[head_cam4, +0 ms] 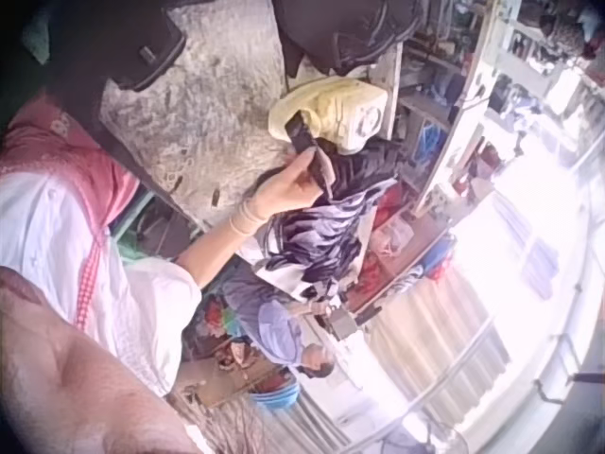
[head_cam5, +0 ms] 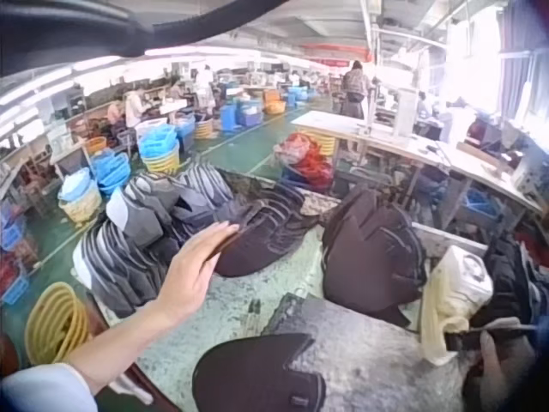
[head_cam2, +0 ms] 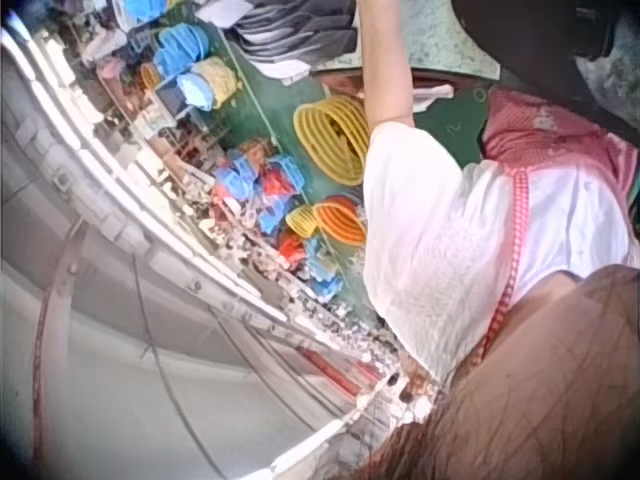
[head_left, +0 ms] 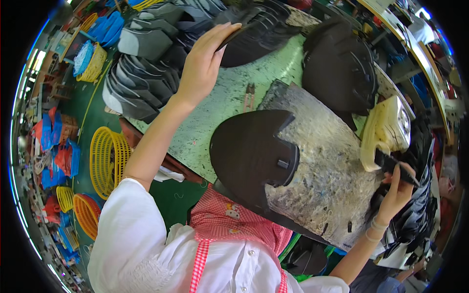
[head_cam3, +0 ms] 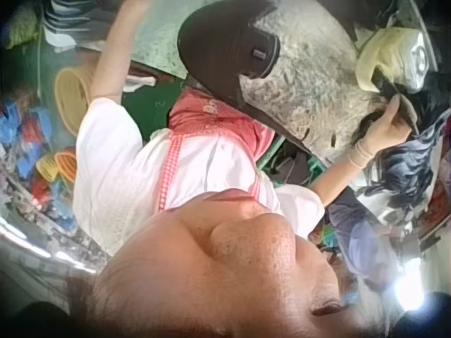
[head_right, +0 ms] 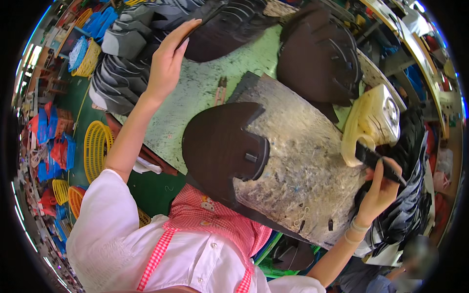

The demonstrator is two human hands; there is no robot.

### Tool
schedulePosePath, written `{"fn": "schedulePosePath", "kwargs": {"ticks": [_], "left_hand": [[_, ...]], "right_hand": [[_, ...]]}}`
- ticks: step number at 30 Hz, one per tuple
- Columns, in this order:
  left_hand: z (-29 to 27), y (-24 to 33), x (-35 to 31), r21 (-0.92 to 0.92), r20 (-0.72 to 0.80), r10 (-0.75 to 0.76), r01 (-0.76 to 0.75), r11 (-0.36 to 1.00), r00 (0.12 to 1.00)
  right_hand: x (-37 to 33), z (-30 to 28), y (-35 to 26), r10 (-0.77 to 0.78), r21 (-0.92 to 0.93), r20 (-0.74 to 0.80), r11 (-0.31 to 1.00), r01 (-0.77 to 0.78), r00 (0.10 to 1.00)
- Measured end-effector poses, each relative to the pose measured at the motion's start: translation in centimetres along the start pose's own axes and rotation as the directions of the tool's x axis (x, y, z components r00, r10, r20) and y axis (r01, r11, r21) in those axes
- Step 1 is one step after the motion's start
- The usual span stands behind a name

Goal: The recorder applies glue to shoe components using a brush and then hammers them together.

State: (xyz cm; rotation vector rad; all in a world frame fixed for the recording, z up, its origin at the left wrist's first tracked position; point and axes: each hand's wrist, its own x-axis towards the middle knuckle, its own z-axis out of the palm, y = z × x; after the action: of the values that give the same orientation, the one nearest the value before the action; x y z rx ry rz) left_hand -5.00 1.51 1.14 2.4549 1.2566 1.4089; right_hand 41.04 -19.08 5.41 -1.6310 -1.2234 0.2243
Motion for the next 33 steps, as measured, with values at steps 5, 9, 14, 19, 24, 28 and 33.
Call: {"fn": "schedulePosePath", "kwargs": {"ticks": [5, 9, 14, 19, 24, 28, 33], "left_hand": [[6.9, -1.3, 0.0, 0.340, 0.139, -0.130, 0.076, 0.937, 0.982], [4.8, 2.6, -2.0, -0.104, 0.401, 0.030, 0.013, 0.994, 0.916], [-1.3, 9.6, -6.3, -0.470, 0.721, 0.415, -0.049, 0.882, 0.555], [-2.5, 11.5, -7.5, -0.391, 0.807, 0.377, -0.067, 0.918, 0.454], [-2.4, 10.8, -7.9, -0.411, 0.807, 0.371, -0.015, 0.912, 0.460], [-2.3, 10.3, -8.4, -0.439, 0.789, 0.384, 0.004, 0.898, 0.479], [-2.9, 10.2, -9.3, -0.444, 0.760, 0.365, 0.020, 0.896, 0.538]], "right_hand": [[1.9, -0.3, 3.5, -0.049, -0.371, 0.119, 0.924, 0.090, 0.992], [2.3, -1.3, 2.7, 0.170, -0.058, -0.104, 0.983, -0.176, 0.980], [-2.5, 2.9, -2.2, 0.355, 0.123, 0.234, 0.912, -0.390, 0.905], [-4.1, 11.8, -4.9, 0.026, 0.030, 0.569, 0.998, -0.053, 0.822], [-5.4, 10.4, -4.6, -0.263, 0.188, 0.636, 0.965, 0.184, 0.726], [-9.2, 6.9, -2.7, -0.249, 0.186, 0.762, 0.968, 0.167, 0.598], [-8.5, 8.7, -4.9, -0.212, 0.167, 0.639, 0.977, 0.136, 0.739]]}}
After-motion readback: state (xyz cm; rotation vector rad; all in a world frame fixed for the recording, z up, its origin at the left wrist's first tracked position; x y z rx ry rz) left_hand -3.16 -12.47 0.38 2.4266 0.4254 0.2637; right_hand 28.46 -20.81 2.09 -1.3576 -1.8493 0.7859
